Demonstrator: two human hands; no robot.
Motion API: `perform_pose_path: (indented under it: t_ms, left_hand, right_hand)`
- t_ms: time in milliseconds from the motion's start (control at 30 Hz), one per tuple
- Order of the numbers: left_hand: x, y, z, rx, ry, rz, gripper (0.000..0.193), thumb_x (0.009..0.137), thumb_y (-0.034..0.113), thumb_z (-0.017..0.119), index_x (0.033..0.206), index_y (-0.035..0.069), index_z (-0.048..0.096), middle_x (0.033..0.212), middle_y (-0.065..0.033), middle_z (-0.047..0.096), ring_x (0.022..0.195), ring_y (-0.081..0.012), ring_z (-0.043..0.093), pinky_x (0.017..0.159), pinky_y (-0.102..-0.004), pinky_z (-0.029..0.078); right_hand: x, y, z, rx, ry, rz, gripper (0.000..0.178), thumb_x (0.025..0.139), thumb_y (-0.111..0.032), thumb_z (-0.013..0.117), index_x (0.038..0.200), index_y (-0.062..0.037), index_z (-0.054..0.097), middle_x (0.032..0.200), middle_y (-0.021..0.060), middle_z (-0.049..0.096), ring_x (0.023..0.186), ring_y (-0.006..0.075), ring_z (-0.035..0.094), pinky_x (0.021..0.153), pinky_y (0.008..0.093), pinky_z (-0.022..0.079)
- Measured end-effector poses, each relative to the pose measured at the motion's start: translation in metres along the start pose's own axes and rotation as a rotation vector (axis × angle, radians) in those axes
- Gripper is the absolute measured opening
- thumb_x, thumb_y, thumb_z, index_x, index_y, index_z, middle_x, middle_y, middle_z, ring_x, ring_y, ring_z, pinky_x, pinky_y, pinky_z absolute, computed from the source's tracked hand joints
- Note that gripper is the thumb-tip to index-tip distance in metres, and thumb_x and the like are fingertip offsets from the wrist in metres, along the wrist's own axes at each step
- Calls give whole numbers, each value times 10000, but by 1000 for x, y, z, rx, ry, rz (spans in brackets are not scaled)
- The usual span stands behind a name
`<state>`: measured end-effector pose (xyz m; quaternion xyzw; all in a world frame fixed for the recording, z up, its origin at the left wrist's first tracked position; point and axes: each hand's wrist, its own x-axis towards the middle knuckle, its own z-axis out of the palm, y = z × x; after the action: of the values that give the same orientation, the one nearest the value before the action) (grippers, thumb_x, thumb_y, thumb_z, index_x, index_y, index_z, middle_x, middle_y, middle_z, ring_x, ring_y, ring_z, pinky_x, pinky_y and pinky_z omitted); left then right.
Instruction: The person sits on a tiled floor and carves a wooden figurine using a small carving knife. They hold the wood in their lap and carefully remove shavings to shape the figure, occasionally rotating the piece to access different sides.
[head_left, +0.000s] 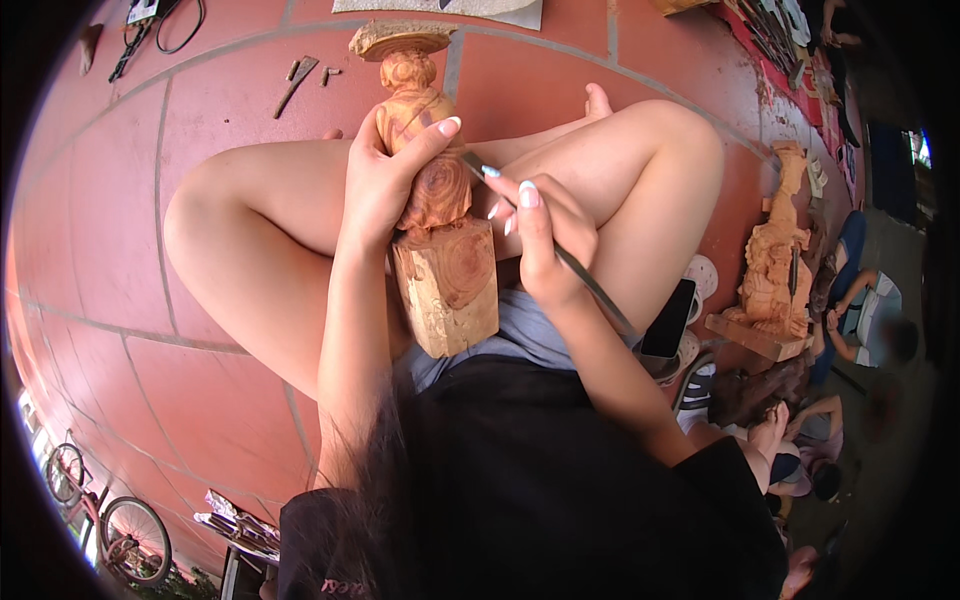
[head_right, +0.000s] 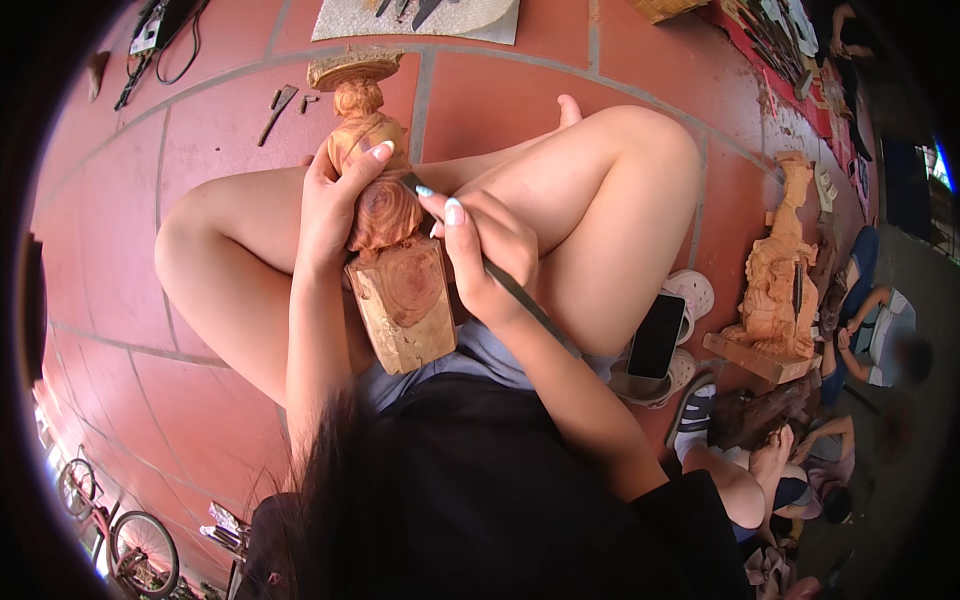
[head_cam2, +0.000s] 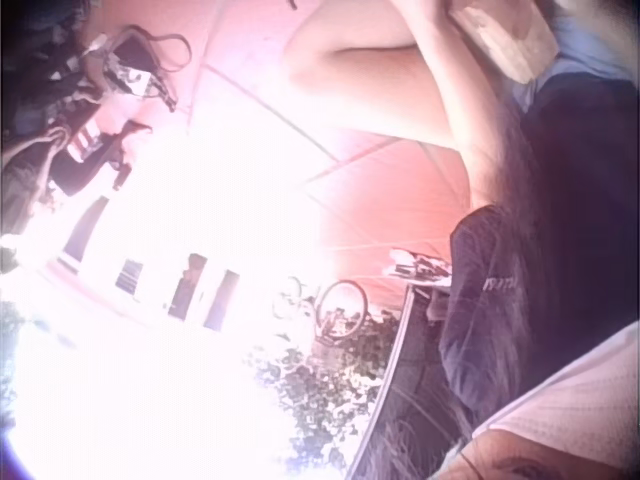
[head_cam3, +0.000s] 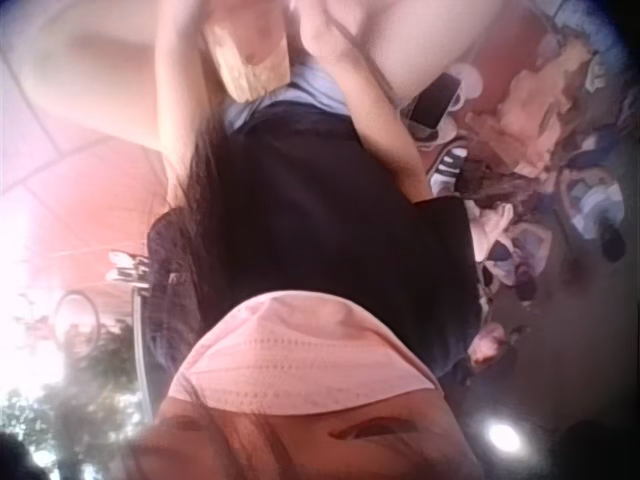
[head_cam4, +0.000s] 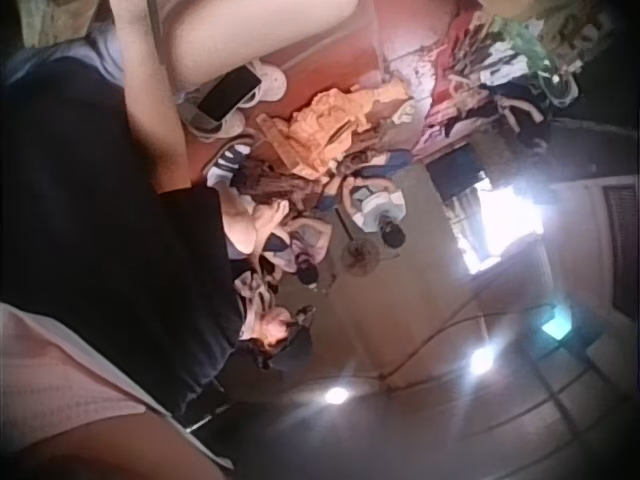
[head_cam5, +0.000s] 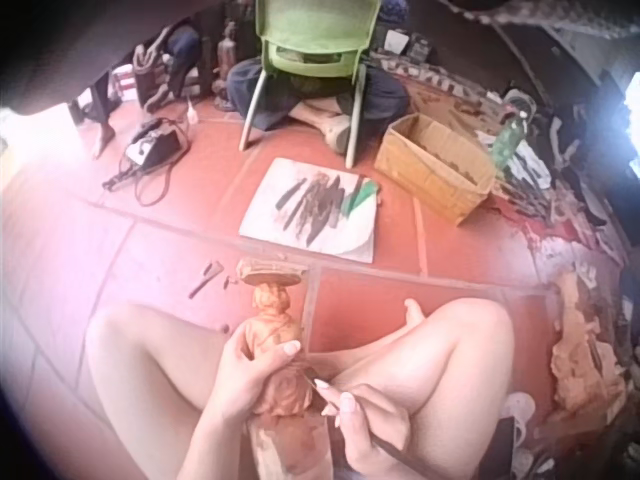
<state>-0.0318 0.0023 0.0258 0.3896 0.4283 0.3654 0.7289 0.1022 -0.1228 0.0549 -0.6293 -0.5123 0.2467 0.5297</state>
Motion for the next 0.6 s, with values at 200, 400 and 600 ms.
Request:
perform_pose_path:
  t_ms: [200, 400, 600]
  left_hand:
    - [6, -2, -1, -21, -29, 6, 405, 883, 193, 821, 1165, -23, 625, 990, -75, 706, 833, -123, 685, 749, -278, 568]
    - [10, -2, -2, -76, -31, 17, 398, 888, 179, 813, 1175, -22, 625, 992, -72, 706, 837, -125, 690, 749, -282, 572]
    - [4, -3, -4, -67, -45, -13, 403, 889, 182, 810, 1178, -22, 619, 999, -77, 706, 850, -129, 690, 756, -283, 573]
  right_hand:
    - [10, -4, -4, 34, 2, -33, 308, 1059, -94, 495, 1029, 81, 746, 774, 126, 664, 665, 191, 643, 630, 316, 517]
    - [-11, 5, -4, 15, -65, -90, 299, 1047, -93, 503, 1043, 89, 740, 803, 141, 685, 658, 206, 645, 627, 321, 515]
    - [16, 1, 5, 7, 17, -79, 299, 1049, -78, 491, 1044, 85, 742, 812, 137, 676, 664, 197, 646, 624, 312, 516]
